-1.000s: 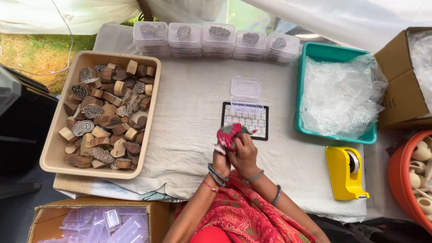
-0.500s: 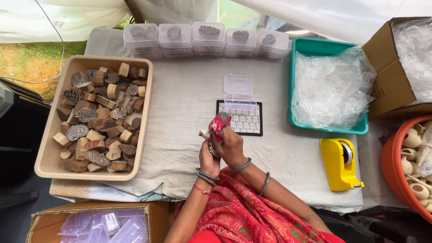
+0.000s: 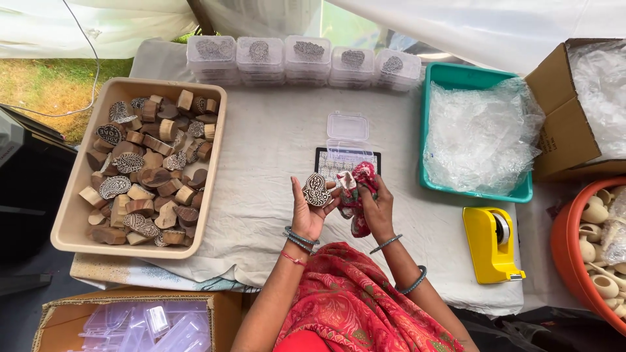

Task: The person wipes a wooden stamp with a cloth, places it into a small plastic container, and then wraps the container in bubble wrap. They secure the bubble wrap using a tape dispenser and tape, repeating the wrapping process to ensure the item is fully covered.

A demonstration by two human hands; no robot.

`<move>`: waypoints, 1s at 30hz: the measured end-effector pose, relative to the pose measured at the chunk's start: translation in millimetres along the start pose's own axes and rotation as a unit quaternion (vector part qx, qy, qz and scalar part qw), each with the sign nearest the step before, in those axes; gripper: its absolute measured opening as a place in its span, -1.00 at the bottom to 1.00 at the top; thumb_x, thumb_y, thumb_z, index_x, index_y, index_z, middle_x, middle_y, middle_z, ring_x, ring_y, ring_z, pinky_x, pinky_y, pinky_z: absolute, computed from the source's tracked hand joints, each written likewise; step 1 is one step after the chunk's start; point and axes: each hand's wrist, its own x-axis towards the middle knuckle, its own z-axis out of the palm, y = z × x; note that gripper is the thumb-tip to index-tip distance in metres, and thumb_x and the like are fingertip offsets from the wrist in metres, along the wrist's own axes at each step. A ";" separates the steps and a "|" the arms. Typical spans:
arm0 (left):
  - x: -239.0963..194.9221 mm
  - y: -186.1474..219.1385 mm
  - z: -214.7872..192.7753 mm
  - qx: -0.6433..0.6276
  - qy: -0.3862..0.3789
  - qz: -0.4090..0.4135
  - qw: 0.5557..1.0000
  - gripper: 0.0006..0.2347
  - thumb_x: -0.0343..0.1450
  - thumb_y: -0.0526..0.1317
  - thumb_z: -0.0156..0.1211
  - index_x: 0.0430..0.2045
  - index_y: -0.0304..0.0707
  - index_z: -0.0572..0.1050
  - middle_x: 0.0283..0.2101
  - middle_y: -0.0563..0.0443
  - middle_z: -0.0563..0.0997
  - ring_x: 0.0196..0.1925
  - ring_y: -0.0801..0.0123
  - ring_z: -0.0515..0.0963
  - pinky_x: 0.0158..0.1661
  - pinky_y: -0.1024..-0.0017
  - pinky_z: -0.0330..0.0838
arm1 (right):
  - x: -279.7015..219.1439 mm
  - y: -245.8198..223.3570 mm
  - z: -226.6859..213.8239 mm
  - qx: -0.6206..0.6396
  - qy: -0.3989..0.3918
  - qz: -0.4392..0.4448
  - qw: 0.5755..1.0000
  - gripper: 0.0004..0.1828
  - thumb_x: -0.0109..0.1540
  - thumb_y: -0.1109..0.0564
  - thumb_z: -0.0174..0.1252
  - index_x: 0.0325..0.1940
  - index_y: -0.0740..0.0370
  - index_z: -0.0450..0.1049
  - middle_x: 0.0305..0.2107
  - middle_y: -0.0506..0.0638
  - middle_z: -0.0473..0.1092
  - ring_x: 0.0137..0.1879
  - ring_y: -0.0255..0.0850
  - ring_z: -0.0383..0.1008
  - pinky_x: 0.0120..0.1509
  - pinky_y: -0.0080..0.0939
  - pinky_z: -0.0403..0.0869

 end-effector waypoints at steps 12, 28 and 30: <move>58.5 -31.3 -42.5 0.306 -0.033 0.148 0.940 -0.73 0.56 0.02 0.10 -0.24 -0.22 0.52 -0.30 0.27 0.43 -0.20 0.64 0.34 -0.10 0.59 0.28 | 17.4 47.1 16.9 0.248 -0.125 0.272 0.921 -0.79 0.36 0.14 0.08 -0.15 0.35 0.53 -0.46 -0.08 0.48 -0.41 -0.37 0.44 -0.34 -0.30 0.44; 100.1 -44.4 -27.4 -0.081 -0.098 -0.014 0.992 -0.76 0.53 -0.12 0.04 0.04 -0.15 0.43 -0.02 0.04 0.61 0.00 0.31 0.60 -0.04 0.31 0.57 | 22.1 -8.1 8.1 -0.082 0.005 -0.053 0.995 -0.50 0.20 0.03 0.32 0.09 0.43 0.46 -0.22 0.14 0.50 -0.16 -0.13 0.53 -0.09 -0.18 0.49; 104.1 -45.6 -24.6 -0.036 -0.118 0.021 0.992 -0.77 0.56 -0.25 0.13 0.11 -0.15 0.41 0.00 0.10 0.58 0.01 0.38 0.58 -0.02 0.36 0.54 | 23.1 -11.0 14.4 -0.109 0.030 -0.125 0.986 -0.47 0.12 0.11 0.42 0.03 0.44 0.41 -0.19 0.19 0.42 -0.13 0.02 0.51 -0.07 -0.10 0.47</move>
